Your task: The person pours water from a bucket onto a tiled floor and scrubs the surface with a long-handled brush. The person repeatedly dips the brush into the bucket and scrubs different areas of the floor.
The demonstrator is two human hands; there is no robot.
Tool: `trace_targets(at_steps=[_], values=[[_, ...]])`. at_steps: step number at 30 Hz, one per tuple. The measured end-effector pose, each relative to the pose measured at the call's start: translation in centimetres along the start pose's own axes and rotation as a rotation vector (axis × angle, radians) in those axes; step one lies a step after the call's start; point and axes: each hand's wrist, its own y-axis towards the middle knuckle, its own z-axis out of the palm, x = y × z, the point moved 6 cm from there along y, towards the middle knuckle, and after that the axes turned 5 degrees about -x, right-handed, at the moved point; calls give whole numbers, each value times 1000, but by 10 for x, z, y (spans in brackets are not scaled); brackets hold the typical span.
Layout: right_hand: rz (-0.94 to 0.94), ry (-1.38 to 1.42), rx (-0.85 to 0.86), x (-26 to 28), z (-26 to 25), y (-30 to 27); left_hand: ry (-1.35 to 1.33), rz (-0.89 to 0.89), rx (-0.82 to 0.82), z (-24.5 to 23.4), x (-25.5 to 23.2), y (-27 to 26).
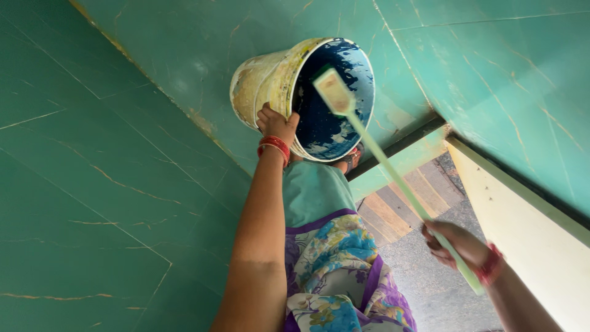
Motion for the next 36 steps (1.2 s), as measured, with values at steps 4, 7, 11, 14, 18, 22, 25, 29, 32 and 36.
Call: trace_targets(at_steps=[4,7,11,14,18,22,25,29,32,36], values=[[-73,99,120,79,69,110,-39,-2,-16,13,6,-13],[-131,51,272,138,128,197,-31,0,5,21,9,-16],[166,80,7,134,161,261,-8,60,-68,16,19,-6],[94,38,-21,119,154,247,55,109,-93,8,27,3],[122,-263,-29,121,123,203,-68,100,-46,3,22,9],[16,-525,-260,94,68,132,-7,65,-34,12,7,-6],[87,-572,-428,37,16,59,33,30,-15,22,-14,-16],[164,-675,-653,-63,-51,-53,85,0,-43,34,-49,-28],[122,-505,-657,-134,-84,-104,133,-17,-64,47,-65,-35],[274,-486,-859,-206,-134,-122,140,-20,-61,63,-75,-45]])
